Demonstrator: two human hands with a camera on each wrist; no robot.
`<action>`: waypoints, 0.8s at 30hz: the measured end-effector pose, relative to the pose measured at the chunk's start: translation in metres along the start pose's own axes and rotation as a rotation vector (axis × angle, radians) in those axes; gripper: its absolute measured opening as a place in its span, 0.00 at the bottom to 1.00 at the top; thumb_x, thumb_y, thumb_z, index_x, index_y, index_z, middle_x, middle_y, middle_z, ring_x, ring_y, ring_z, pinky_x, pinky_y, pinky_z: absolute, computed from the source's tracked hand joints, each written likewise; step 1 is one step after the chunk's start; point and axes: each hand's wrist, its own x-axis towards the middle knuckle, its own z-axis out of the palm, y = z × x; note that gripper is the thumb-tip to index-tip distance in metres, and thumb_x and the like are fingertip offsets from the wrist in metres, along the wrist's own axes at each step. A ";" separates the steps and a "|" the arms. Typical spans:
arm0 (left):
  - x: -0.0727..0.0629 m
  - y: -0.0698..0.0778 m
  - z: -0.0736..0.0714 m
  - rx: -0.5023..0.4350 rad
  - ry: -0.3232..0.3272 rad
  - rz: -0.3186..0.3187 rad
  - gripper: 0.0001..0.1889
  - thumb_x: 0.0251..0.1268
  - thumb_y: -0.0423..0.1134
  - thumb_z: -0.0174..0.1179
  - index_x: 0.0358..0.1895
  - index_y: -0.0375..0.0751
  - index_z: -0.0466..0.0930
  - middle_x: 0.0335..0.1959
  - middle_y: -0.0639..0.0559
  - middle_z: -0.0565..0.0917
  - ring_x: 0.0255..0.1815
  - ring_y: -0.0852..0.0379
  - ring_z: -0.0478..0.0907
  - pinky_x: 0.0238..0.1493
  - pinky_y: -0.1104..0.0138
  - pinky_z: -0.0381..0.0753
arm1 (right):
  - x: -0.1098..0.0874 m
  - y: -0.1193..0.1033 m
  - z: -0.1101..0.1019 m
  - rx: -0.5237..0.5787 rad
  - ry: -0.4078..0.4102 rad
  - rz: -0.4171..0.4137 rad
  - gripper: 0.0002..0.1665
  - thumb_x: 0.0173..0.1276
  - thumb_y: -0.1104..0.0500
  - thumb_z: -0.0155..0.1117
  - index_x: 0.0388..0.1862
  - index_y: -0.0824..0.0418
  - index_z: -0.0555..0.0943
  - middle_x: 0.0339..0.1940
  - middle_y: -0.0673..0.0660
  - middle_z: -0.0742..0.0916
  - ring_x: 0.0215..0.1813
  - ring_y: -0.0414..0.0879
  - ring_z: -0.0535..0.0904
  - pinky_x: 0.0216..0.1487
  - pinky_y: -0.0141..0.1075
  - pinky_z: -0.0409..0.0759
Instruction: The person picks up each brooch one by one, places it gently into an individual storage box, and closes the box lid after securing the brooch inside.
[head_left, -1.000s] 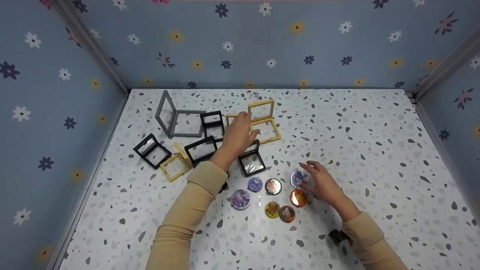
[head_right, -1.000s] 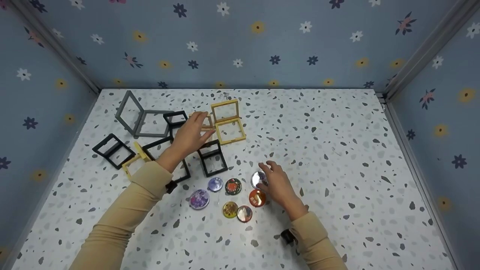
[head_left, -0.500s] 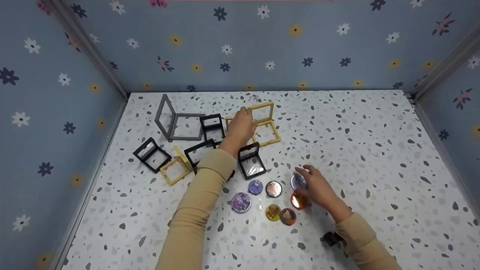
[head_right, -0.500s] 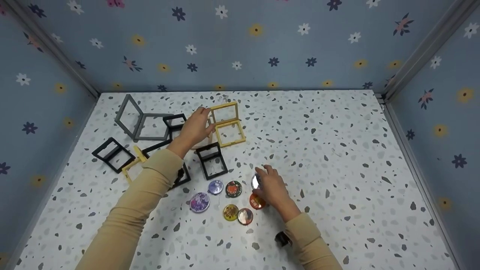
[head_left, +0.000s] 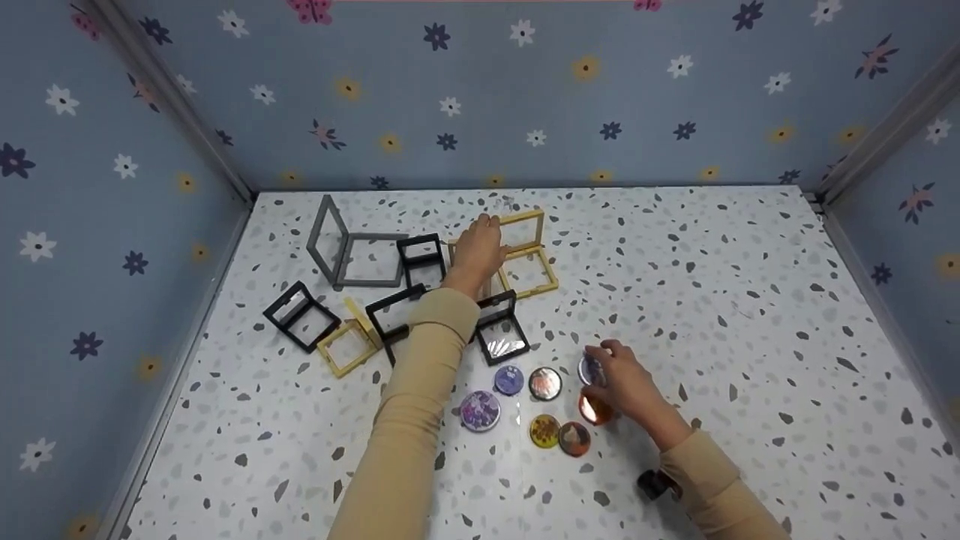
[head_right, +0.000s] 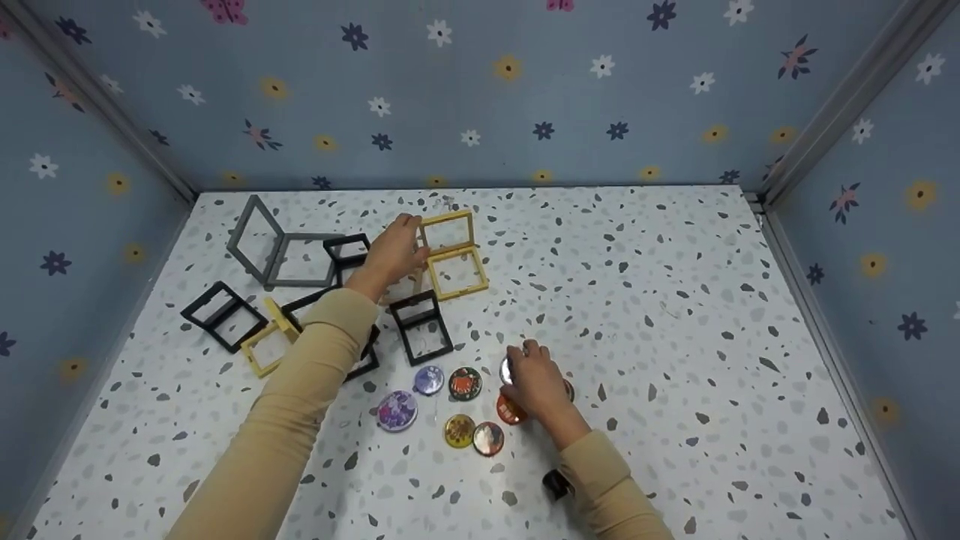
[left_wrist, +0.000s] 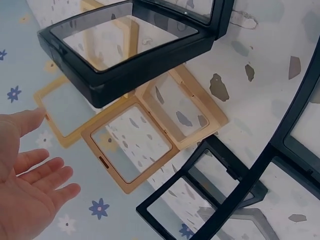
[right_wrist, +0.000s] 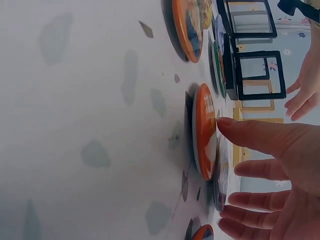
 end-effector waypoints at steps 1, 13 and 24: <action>0.002 0.000 0.001 -0.004 -0.001 -0.007 0.27 0.63 0.44 0.52 0.61 0.31 0.60 0.56 0.39 0.66 0.55 0.48 0.67 0.52 0.62 0.69 | 0.000 0.000 0.000 -0.006 0.002 0.002 0.36 0.46 0.57 0.72 0.55 0.64 0.72 0.52 0.68 0.71 0.49 0.60 0.71 0.42 0.50 0.74; 0.015 0.001 0.002 -0.077 -0.022 -0.036 0.24 0.65 0.40 0.49 0.62 0.34 0.60 0.60 0.40 0.64 0.57 0.48 0.66 0.53 0.62 0.69 | 0.003 0.001 0.001 -0.040 0.025 0.015 0.32 0.46 0.58 0.71 0.51 0.67 0.74 0.45 0.64 0.75 0.44 0.56 0.73 0.42 0.45 0.75; 0.019 0.003 0.000 -0.137 -0.040 -0.043 0.23 0.65 0.36 0.49 0.63 0.35 0.60 0.59 0.39 0.65 0.58 0.49 0.65 0.53 0.64 0.69 | 0.006 0.001 0.003 -0.085 0.021 0.004 0.31 0.46 0.57 0.71 0.50 0.68 0.74 0.45 0.65 0.75 0.42 0.55 0.72 0.37 0.43 0.76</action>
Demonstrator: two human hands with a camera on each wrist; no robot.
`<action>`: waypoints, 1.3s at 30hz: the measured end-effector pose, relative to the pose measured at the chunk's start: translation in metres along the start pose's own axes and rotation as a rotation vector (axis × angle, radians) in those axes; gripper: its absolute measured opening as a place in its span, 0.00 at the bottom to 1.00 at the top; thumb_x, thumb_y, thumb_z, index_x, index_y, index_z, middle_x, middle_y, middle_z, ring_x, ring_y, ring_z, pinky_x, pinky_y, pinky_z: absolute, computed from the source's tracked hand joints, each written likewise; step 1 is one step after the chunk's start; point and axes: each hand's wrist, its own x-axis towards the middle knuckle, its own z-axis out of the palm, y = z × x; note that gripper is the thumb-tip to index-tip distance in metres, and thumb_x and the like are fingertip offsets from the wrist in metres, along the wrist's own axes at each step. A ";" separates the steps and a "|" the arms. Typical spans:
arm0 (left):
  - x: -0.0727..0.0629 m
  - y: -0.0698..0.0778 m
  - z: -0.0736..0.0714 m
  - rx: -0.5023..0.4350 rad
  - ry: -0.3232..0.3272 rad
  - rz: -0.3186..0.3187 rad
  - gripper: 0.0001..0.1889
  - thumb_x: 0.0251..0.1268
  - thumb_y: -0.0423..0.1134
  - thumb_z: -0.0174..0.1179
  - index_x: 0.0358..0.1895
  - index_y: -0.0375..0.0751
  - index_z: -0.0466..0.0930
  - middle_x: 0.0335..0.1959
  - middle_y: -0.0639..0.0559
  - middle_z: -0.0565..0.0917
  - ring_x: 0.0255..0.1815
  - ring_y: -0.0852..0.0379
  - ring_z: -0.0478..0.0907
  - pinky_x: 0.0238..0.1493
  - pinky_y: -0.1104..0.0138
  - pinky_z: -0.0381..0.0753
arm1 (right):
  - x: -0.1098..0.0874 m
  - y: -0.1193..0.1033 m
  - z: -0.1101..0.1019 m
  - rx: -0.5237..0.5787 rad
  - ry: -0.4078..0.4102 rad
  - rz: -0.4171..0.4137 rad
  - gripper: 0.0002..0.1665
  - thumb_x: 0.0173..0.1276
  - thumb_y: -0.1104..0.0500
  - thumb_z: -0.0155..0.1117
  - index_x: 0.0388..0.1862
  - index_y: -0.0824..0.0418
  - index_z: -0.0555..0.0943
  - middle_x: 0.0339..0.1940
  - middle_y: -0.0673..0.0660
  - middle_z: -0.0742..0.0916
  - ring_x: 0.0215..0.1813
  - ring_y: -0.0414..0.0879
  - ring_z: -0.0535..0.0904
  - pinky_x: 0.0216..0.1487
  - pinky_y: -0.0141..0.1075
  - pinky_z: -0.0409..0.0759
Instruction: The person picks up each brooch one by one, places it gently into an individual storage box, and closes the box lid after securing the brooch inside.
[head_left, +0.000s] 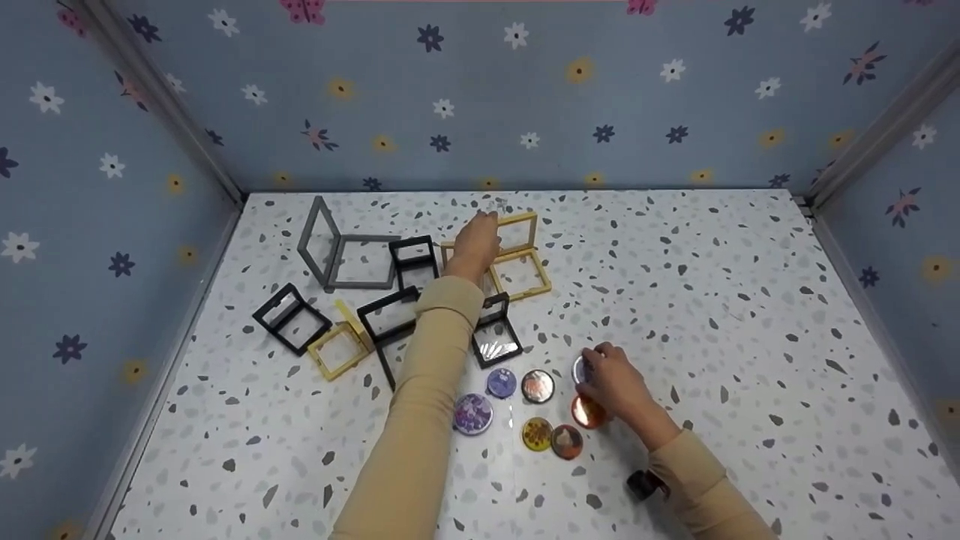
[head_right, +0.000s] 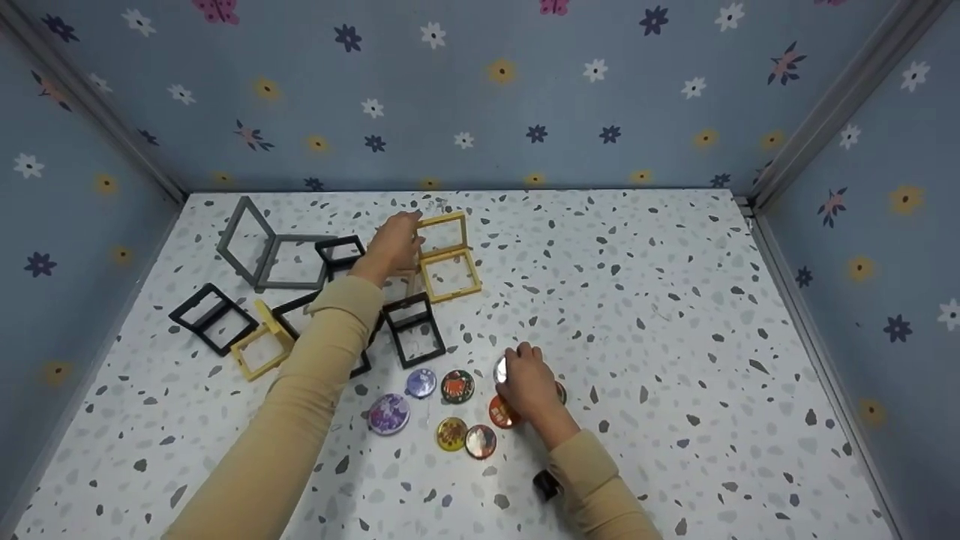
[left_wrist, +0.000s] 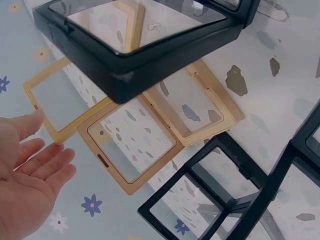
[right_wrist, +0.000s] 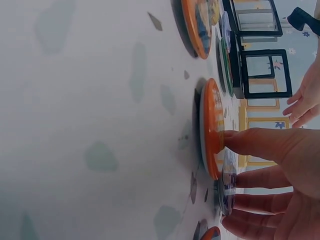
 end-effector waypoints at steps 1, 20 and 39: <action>0.000 0.000 0.000 -0.001 0.002 0.002 0.22 0.65 0.35 0.49 0.62 0.35 0.61 0.58 0.39 0.66 0.57 0.49 0.67 0.52 0.64 0.70 | 0.000 0.000 0.001 0.000 -0.003 0.001 0.31 0.46 0.57 0.71 0.50 0.68 0.74 0.45 0.65 0.75 0.42 0.55 0.72 0.38 0.43 0.76; 0.003 0.001 0.003 0.019 0.038 0.008 0.09 0.61 0.28 0.52 0.43 0.31 0.76 0.36 0.41 0.79 0.38 0.51 0.77 0.38 0.64 0.77 | -0.001 0.001 0.003 -0.009 0.028 -0.008 0.32 0.44 0.57 0.71 0.49 0.68 0.75 0.42 0.64 0.75 0.40 0.54 0.72 0.36 0.42 0.76; 0.002 0.016 0.005 0.006 -0.003 0.082 0.09 0.64 0.26 0.46 0.38 0.31 0.78 0.31 0.40 0.79 0.33 0.51 0.77 0.32 0.63 0.75 | -0.001 0.003 0.001 0.022 0.042 -0.012 0.32 0.44 0.58 0.70 0.48 0.70 0.76 0.40 0.63 0.76 0.40 0.54 0.73 0.39 0.45 0.74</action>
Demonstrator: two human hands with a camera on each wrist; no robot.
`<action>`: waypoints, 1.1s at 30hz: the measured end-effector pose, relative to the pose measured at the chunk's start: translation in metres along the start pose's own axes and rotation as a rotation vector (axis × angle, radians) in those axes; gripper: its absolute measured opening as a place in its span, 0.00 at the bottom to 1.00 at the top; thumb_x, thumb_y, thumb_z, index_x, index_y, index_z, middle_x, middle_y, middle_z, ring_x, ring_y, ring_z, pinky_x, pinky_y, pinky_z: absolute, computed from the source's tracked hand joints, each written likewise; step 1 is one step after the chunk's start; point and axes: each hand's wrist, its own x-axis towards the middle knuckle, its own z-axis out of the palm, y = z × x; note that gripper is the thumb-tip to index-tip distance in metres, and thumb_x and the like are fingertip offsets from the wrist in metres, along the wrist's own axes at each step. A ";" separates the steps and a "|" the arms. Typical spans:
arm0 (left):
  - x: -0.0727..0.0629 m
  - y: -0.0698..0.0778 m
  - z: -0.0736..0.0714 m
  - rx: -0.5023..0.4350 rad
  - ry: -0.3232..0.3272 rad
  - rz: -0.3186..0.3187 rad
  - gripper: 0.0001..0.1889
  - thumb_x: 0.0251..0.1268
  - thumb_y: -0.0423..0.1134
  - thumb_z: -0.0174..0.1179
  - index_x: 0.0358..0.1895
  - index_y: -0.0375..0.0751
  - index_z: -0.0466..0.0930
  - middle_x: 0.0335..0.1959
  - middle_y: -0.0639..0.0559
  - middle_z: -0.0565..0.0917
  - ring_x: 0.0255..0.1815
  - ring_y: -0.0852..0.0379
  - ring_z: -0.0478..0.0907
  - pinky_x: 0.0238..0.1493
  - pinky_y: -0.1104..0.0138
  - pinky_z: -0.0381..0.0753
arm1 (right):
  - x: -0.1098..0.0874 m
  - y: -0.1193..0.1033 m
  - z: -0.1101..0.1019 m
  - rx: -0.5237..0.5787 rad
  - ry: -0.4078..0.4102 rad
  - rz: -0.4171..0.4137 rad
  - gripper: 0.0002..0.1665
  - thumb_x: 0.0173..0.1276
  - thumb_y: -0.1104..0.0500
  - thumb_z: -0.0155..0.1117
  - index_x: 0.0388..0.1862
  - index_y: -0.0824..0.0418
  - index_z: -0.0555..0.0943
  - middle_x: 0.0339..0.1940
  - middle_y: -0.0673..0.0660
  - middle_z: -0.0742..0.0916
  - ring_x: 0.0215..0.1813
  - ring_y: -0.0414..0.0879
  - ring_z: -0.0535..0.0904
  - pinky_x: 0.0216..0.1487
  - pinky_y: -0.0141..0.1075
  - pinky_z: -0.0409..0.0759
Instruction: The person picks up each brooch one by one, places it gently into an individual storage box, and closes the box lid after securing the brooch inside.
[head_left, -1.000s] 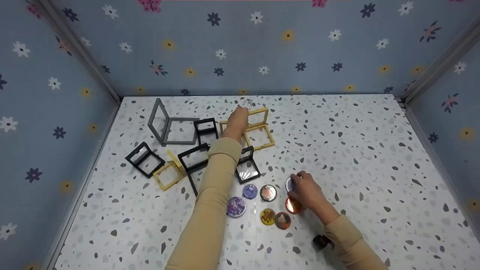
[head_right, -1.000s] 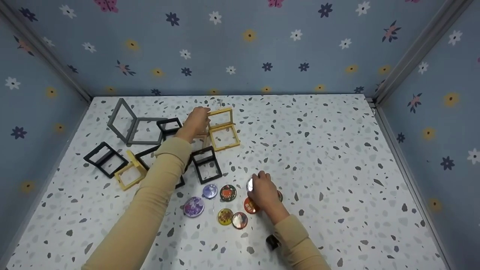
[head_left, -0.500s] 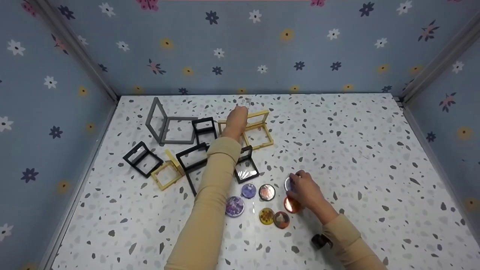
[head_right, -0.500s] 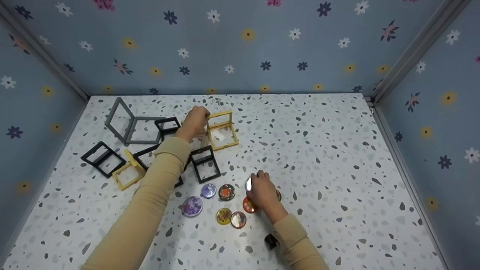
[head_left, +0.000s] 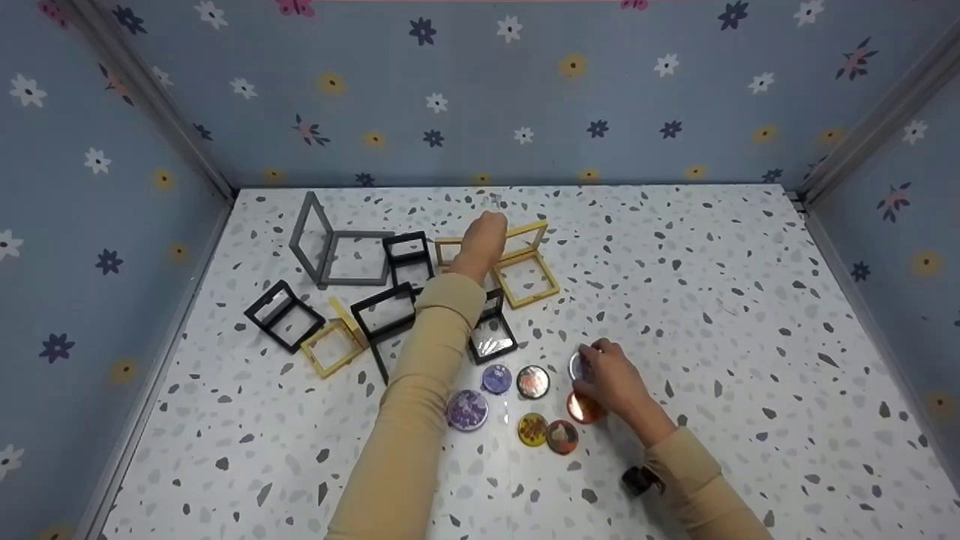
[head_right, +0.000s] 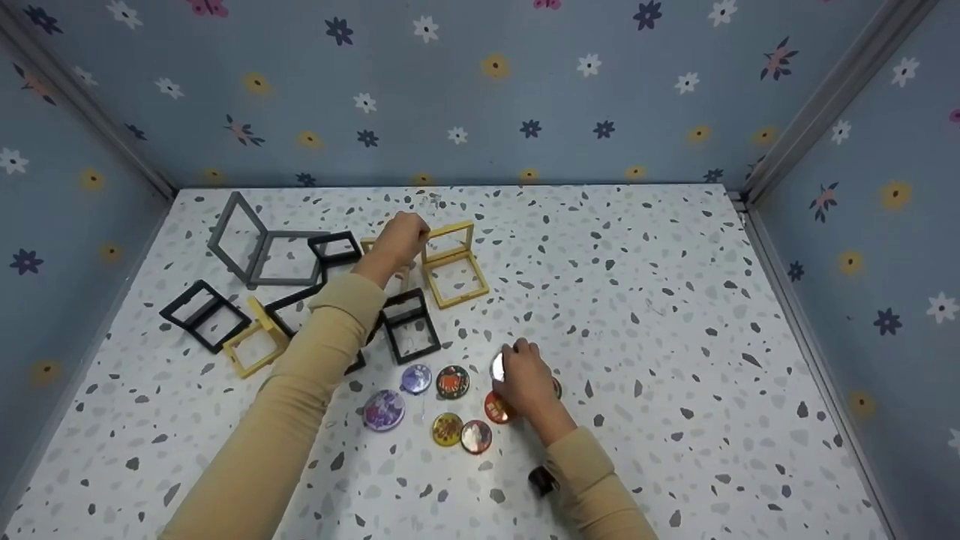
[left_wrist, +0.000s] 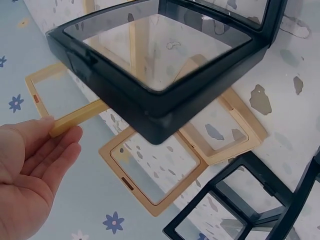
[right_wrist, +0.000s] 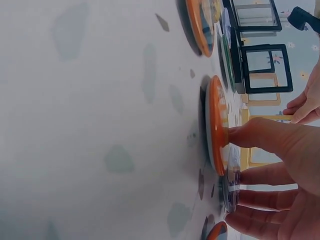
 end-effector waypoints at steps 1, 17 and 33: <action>0.000 0.000 0.000 -0.005 -0.002 0.000 0.09 0.64 0.27 0.46 0.38 0.31 0.77 0.32 0.40 0.79 0.34 0.51 0.77 0.33 0.64 0.75 | 0.000 0.000 0.000 0.003 0.001 0.003 0.31 0.43 0.58 0.70 0.48 0.70 0.76 0.40 0.63 0.76 0.39 0.54 0.73 0.39 0.45 0.74; -0.010 0.007 0.005 -0.087 -0.061 0.015 0.07 0.60 0.33 0.55 0.38 0.33 0.77 0.31 0.44 0.78 0.32 0.54 0.77 0.32 0.64 0.76 | 0.001 0.003 0.000 0.088 0.009 0.027 0.33 0.44 0.59 0.71 0.50 0.72 0.74 0.45 0.66 0.76 0.46 0.57 0.73 0.48 0.45 0.72; -0.020 0.020 0.010 -0.126 -0.097 0.021 0.05 0.59 0.33 0.56 0.30 0.35 0.78 0.23 0.48 0.77 0.21 0.58 0.70 0.23 0.66 0.69 | 0.003 0.000 -0.004 0.187 0.056 0.078 0.36 0.46 0.58 0.70 0.54 0.72 0.71 0.51 0.66 0.75 0.52 0.56 0.71 0.53 0.44 0.70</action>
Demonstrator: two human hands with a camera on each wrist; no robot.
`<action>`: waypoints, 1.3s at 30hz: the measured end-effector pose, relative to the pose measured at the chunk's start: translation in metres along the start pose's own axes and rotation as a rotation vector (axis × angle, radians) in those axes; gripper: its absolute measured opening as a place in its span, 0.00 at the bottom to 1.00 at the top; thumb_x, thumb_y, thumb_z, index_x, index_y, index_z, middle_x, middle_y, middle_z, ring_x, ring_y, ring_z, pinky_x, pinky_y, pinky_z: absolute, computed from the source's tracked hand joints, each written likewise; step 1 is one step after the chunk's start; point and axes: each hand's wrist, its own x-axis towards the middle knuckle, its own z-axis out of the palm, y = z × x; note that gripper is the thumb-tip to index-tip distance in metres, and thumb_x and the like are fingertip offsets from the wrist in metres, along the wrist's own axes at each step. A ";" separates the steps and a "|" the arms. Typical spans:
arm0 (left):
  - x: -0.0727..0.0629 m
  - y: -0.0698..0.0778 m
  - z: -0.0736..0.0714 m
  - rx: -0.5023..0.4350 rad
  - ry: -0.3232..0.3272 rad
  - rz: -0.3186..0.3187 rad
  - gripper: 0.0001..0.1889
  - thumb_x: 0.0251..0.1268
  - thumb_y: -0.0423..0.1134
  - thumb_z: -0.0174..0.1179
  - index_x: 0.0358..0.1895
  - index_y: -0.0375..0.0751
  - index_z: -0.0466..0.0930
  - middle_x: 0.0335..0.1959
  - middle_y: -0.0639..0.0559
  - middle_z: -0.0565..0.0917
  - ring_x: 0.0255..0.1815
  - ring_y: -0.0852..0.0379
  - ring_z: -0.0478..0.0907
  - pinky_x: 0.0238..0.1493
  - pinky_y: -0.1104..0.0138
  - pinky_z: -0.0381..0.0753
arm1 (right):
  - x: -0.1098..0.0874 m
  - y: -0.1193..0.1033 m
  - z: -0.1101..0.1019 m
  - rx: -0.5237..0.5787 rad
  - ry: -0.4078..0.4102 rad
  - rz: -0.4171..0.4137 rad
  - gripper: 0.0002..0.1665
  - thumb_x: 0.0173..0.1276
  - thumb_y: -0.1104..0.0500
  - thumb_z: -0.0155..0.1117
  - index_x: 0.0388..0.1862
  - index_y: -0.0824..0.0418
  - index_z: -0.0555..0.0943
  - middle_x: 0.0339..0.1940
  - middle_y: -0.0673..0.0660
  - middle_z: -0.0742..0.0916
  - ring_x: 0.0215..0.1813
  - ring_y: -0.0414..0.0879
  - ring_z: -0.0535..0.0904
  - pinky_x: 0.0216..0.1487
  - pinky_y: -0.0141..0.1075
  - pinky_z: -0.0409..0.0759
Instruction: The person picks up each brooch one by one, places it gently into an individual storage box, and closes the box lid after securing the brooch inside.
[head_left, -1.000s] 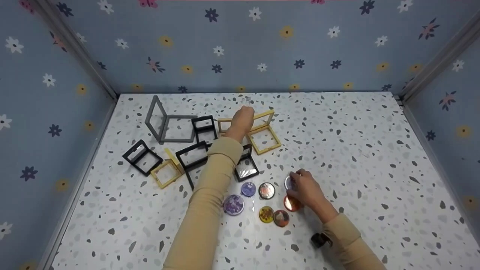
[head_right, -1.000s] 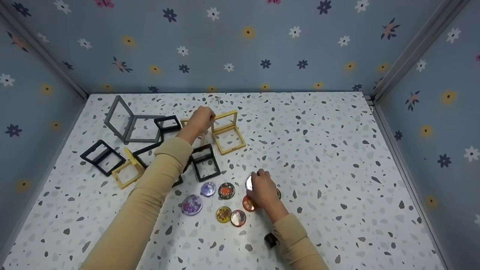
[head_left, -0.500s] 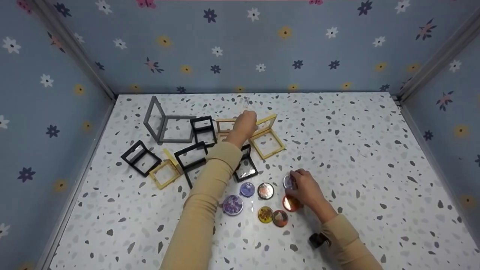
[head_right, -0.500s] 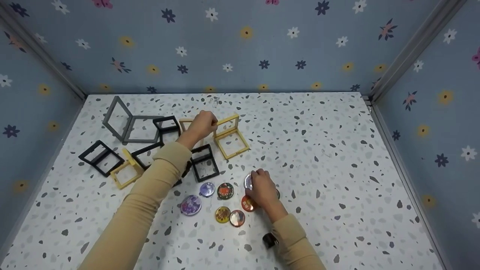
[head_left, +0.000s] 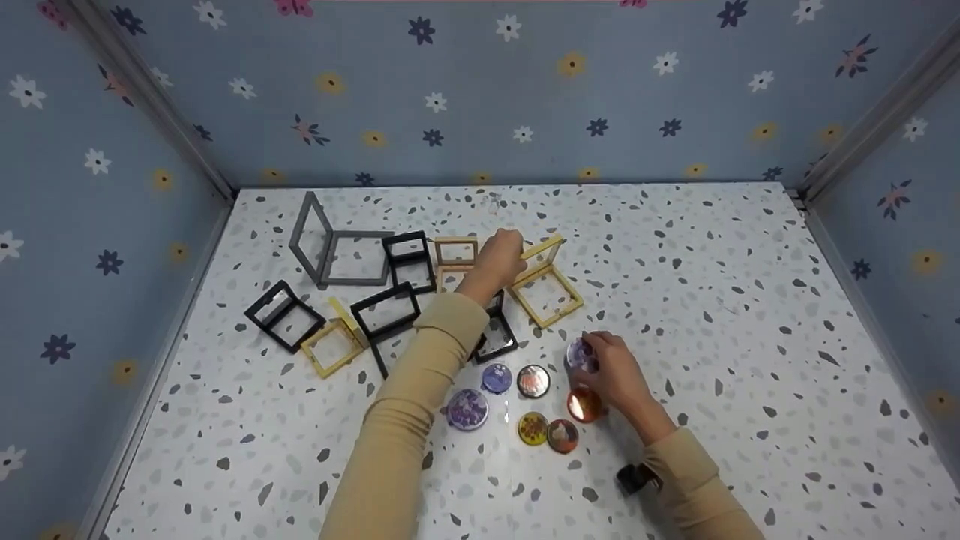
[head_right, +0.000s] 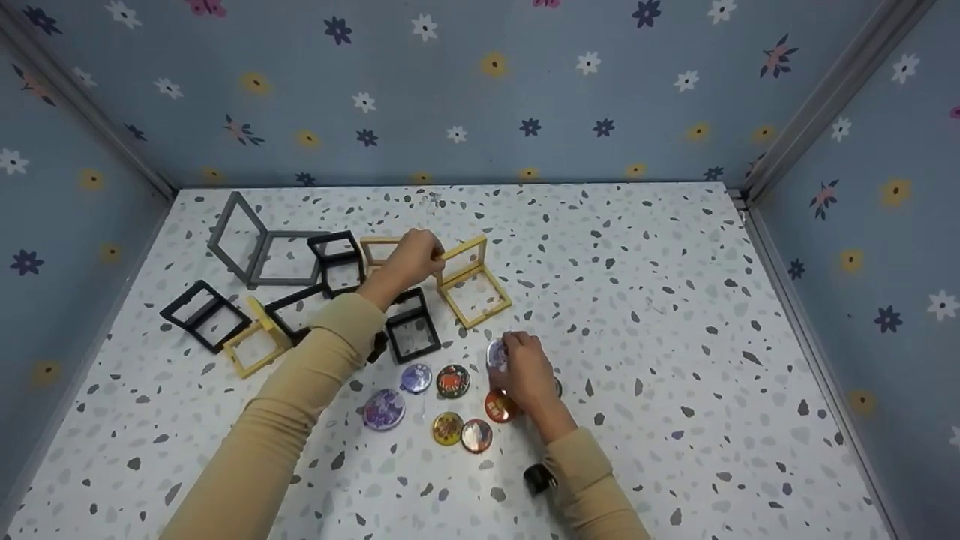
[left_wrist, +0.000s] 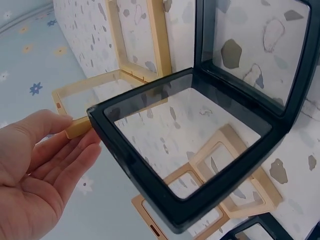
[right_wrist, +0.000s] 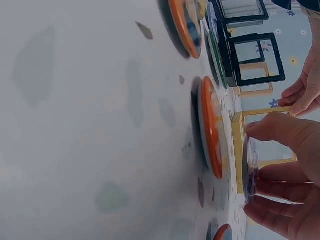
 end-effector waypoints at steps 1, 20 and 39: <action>0.000 0.001 0.001 0.000 -0.012 0.001 0.05 0.59 0.34 0.56 0.29 0.36 0.77 0.22 0.48 0.76 0.20 0.58 0.68 0.22 0.67 0.67 | 0.000 -0.001 0.000 0.008 0.004 0.006 0.36 0.46 0.58 0.70 0.54 0.72 0.71 0.51 0.66 0.75 0.52 0.56 0.71 0.53 0.44 0.69; -0.007 0.024 0.012 0.022 -0.056 0.073 0.07 0.57 0.34 0.57 0.24 0.37 0.78 0.23 0.50 0.76 0.21 0.60 0.69 0.22 0.67 0.68 | 0.007 -0.007 -0.002 0.059 0.077 -0.010 0.36 0.48 0.58 0.70 0.56 0.70 0.70 0.54 0.67 0.74 0.55 0.57 0.69 0.55 0.45 0.67; -0.017 0.039 0.022 0.067 -0.091 0.154 0.05 0.55 0.32 0.58 0.25 0.35 0.79 0.19 0.50 0.76 0.17 0.60 0.64 0.20 0.69 0.63 | 0.023 -0.004 -0.001 0.050 0.052 0.033 0.35 0.49 0.57 0.69 0.55 0.71 0.70 0.52 0.68 0.74 0.53 0.58 0.70 0.54 0.46 0.68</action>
